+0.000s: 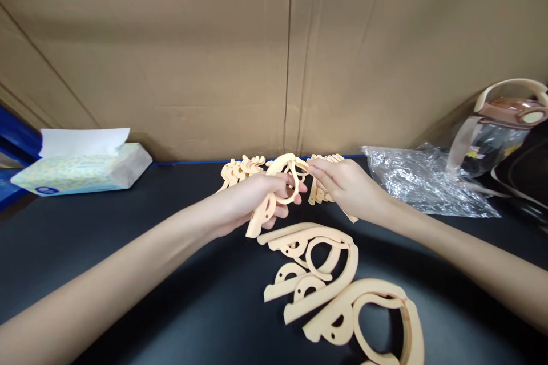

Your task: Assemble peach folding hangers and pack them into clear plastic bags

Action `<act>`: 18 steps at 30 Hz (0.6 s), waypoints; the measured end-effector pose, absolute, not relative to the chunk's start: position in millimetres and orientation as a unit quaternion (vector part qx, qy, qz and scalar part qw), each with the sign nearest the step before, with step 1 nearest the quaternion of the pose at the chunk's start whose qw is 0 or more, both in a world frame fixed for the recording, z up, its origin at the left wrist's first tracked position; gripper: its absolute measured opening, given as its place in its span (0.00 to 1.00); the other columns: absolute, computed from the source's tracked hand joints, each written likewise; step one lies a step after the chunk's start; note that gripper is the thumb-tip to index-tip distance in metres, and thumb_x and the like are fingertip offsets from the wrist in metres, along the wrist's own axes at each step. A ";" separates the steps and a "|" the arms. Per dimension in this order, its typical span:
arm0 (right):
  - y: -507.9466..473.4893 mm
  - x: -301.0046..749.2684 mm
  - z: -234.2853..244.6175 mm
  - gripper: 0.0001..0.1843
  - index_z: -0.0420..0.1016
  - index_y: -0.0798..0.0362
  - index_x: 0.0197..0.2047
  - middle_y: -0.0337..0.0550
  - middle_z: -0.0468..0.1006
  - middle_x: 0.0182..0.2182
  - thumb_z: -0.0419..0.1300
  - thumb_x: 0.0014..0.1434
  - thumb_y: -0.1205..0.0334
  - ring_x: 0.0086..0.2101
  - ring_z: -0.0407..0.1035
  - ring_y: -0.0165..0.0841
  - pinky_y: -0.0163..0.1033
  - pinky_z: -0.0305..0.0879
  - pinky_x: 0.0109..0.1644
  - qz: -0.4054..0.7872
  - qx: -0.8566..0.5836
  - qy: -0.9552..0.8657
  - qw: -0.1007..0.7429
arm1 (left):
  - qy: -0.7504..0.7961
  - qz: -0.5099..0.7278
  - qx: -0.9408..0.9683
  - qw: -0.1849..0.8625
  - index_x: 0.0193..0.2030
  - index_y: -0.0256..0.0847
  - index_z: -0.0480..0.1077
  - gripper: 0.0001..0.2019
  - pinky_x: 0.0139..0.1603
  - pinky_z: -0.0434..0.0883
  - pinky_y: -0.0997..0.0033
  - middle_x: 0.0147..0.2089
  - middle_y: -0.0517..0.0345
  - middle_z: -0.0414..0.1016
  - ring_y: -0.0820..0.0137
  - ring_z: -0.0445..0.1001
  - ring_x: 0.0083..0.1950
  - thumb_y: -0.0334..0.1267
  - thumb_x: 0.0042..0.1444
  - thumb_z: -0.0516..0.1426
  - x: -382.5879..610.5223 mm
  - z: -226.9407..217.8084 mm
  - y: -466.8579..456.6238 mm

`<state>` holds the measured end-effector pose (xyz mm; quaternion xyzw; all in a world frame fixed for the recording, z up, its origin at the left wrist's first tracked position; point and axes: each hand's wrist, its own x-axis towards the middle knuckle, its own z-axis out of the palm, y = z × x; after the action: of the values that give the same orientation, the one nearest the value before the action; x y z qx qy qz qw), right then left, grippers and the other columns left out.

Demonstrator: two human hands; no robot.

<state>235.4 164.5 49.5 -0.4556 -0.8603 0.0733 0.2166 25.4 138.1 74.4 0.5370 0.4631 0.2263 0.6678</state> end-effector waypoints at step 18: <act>215.1 270.1 32.4 0.21 0.73 0.52 0.62 0.50 0.76 0.57 0.63 0.70 0.54 0.50 0.76 0.41 0.53 0.76 0.53 0.085 -0.673 -0.722 0.135 | 0.561 0.270 0.593 0.510 0.54 0.38 0.74 0.15 0.56 0.76 0.51 0.56 0.49 0.77 0.60 0.78 0.54 0.47 0.70 0.60 43.1 49.7 147.5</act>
<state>270.1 215.1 32.4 -0.6728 -0.7224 0.0854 0.1352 43.1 147.5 49.7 0.5932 0.5614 0.2699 0.5101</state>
